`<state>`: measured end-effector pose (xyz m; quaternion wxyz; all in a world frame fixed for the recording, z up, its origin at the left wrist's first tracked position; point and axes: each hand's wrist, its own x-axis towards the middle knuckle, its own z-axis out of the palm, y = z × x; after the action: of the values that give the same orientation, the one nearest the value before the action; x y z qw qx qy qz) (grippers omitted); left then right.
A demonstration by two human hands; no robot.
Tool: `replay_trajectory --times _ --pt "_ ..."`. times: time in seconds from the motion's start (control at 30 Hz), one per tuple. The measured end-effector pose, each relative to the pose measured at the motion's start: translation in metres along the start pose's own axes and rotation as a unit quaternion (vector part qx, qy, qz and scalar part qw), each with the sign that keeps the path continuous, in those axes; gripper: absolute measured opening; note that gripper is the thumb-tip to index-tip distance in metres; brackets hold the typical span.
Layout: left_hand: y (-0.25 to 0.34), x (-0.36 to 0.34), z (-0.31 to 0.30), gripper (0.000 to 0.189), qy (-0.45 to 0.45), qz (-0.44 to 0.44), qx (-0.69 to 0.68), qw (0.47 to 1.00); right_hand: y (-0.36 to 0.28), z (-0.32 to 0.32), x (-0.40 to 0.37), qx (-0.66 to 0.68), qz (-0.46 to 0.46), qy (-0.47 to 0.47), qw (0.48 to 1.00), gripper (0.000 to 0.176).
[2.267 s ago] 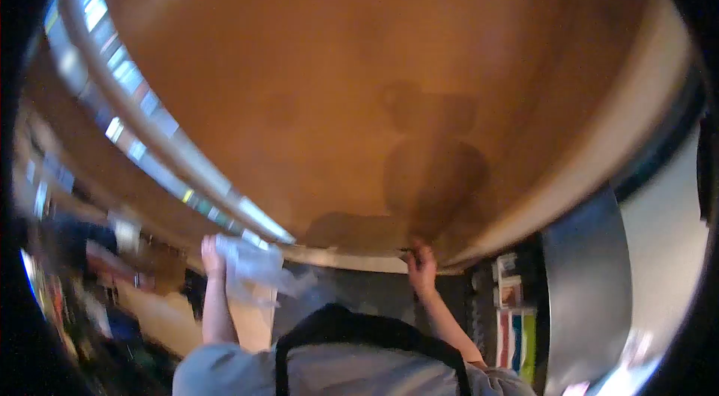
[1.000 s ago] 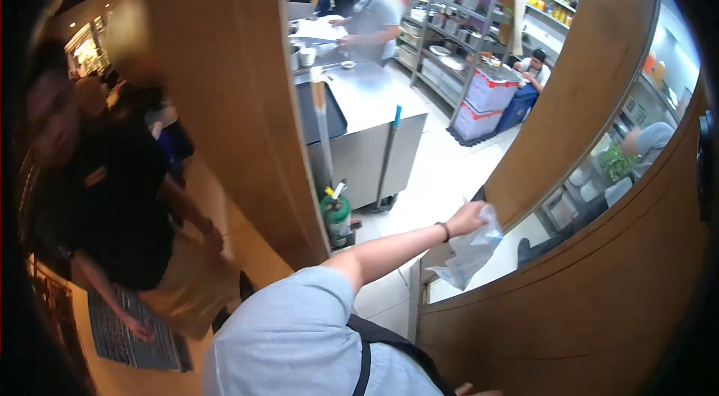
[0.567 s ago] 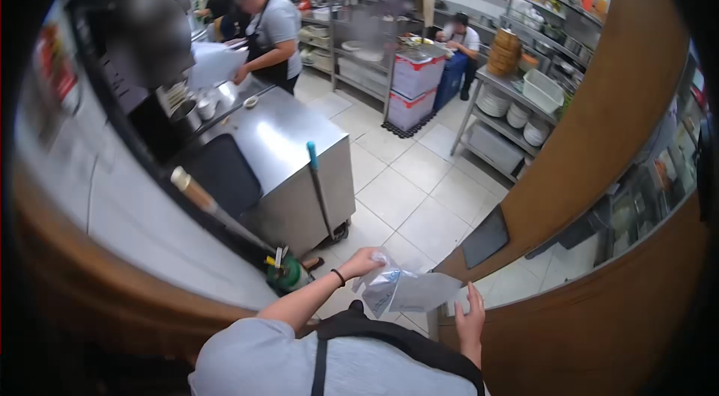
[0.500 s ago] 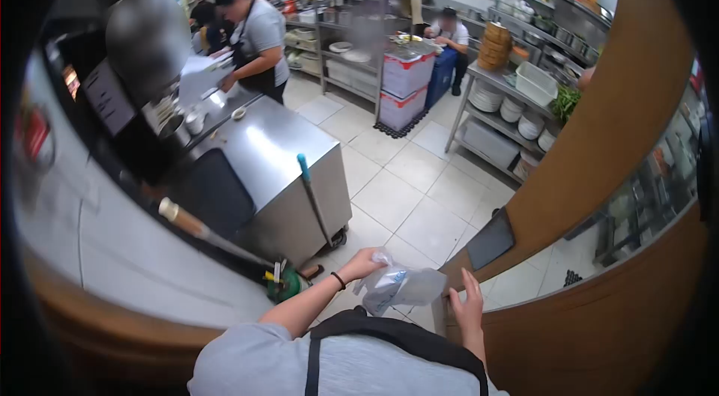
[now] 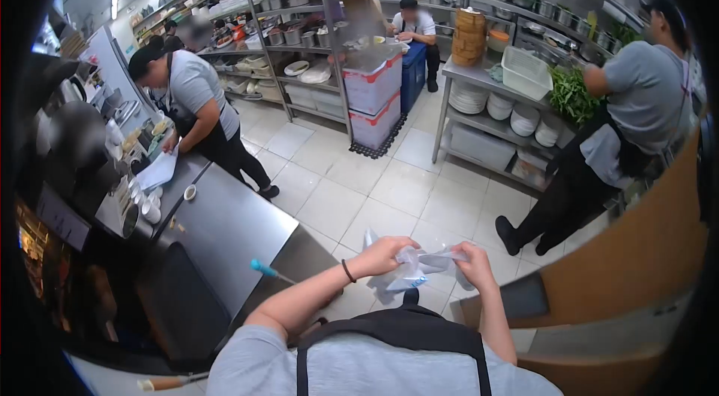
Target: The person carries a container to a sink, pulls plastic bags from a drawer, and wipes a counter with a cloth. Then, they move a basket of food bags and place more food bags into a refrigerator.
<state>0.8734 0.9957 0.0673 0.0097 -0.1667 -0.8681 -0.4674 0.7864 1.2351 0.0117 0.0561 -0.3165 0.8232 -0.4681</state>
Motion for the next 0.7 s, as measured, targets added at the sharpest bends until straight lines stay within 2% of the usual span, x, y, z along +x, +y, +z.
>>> replay_trajectory --times 0.03,0.07,0.13,0.2,0.27,0.33,0.37,0.43,0.47,0.53,0.63,0.67,0.7 --pt "-0.009 0.017 -0.019 0.031 0.006 0.041 0.066 0.997 0.001 -0.010 0.026 -0.015 0.024 0.009 1.000 0.018" --pt "-0.016 0.033 -0.039 0.031 0.008 0.040 0.068 0.997 0.002 -0.019 0.052 -0.030 0.048 0.018 0.998 0.017" --pt "-0.033 0.057 -0.084 0.039 -0.025 -0.009 0.106 0.994 0.012 -0.023 0.108 -0.048 0.018 0.030 0.998 0.015" --pt "-0.051 0.073 -0.132 0.042 -0.042 -0.007 0.175 0.984 0.015 -0.019 0.161 -0.081 -0.018 0.024 0.996 0.013" --pt "-0.063 0.079 -0.173 0.035 -0.045 -0.043 0.226 0.972 0.024 -0.003 0.212 -0.096 -0.027 0.008 0.995 0.013" --pt "-0.090 0.072 -0.201 0.033 -0.012 -0.095 0.198 0.975 0.026 0.013 0.260 -0.116 -0.039 -0.015 0.992 0.013" --pt "-0.104 0.067 -0.211 0.033 -0.007 -0.099 0.196 0.976 0.025 0.023 0.282 -0.081 -0.055 -0.009 0.995 0.013" --pt "-0.130 0.058 -0.223 0.033 0.051 -0.261 0.037 0.963 0.024 0.044 0.323 -0.032 -0.072 0.006 0.997 0.014" --pt "-0.150 0.053 -0.219 0.033 0.058 -0.264 0.035 0.962 0.021 0.054 0.341 -0.016 -0.074 0.018 0.997 0.014" --pt "-0.206 0.041 -0.212 0.029 0.180 -0.344 -0.061 0.920 0.022 0.077 0.383 0.004 -0.074 0.017 0.997 0.013" --pt "-0.252 0.057 -0.202 0.022 0.287 -0.308 -0.145 0.895 0.020 0.103 0.449 -0.006 -0.100 0.033 0.994 0.012" --pt "-0.263 0.064 -0.206 0.022 0.287 -0.334 -0.165 0.883 0.017 0.107 0.468 0.023 -0.088 0.041 0.995 0.014" --pt "-0.275 0.073 -0.215 0.023 0.279 -0.309 -0.169 0.893 0.014 0.111 0.486 0.054 -0.073 0.046 0.995 0.016"
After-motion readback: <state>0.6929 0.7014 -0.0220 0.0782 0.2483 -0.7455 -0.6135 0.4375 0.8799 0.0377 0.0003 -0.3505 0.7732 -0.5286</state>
